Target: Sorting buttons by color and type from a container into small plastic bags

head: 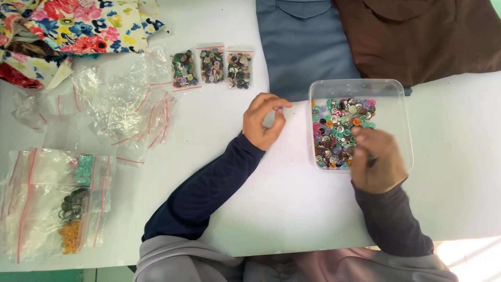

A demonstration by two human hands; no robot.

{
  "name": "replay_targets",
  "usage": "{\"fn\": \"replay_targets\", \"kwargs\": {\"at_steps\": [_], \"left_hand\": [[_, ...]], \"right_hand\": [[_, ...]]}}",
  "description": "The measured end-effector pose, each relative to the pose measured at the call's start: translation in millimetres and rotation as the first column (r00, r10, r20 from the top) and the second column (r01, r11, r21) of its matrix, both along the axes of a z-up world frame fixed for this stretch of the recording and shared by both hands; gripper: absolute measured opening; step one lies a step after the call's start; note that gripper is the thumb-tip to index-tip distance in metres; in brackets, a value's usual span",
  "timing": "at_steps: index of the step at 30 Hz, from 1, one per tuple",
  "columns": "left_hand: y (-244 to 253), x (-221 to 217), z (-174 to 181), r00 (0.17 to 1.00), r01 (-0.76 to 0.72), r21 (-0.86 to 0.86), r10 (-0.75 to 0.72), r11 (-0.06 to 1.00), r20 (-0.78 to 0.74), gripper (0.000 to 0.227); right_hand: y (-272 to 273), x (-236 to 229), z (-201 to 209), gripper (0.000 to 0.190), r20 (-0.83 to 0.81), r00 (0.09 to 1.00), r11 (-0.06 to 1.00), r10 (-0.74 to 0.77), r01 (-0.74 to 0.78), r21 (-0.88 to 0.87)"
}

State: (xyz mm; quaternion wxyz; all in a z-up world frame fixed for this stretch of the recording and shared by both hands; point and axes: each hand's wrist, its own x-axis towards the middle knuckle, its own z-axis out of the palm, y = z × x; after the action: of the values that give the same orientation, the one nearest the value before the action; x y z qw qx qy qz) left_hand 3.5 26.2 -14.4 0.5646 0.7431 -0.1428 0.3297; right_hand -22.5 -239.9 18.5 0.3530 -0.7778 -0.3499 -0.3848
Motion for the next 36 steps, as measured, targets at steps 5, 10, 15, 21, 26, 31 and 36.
{"fn": "replay_targets", "kwargs": {"at_steps": [5,10,15,21,26,31,36], "left_hand": [[54,-5,-62,0.994,-0.052,0.163,0.066,0.985,-0.086,0.024],[78,-27,-72,0.982,-0.033,0.455,0.114,0.890,-0.151,0.038],[79,-32,-71,0.997,-0.070,0.651,0.081,0.756,0.014,0.016],[74,-32,-76,0.994,-0.111,0.651,0.084,0.751,0.073,0.014],[75,-34,-78,0.995,-0.094,0.676,0.092,0.731,0.038,0.015],[74,-36,-73,0.994,-0.100,0.681,0.097,0.725,0.043,0.018],[72,-36,-69,0.992,-0.117,0.695,0.118,0.709,0.046,0.023]], "right_hand": [[83,-55,-53,0.012,0.002,0.943,0.939,0.331,-0.330,-0.095],[120,-48,-59,0.019,-0.126,0.913,0.908,0.388,-0.402,-0.116],[127,-16,-69,0.019,-0.217,0.976,0.927,0.000,-0.082,-0.366],[136,-5,-84,0.023,-0.102,0.977,0.861,-0.189,0.114,-0.496],[133,-5,-94,0.027,-0.136,0.959,0.840,-0.249,0.144,-0.524],[132,-6,-94,0.023,-0.141,0.957,0.847,-0.254,0.151,-0.509],[130,-3,-98,0.024,-0.136,0.962,0.859,-0.237,0.142,-0.493]]}}
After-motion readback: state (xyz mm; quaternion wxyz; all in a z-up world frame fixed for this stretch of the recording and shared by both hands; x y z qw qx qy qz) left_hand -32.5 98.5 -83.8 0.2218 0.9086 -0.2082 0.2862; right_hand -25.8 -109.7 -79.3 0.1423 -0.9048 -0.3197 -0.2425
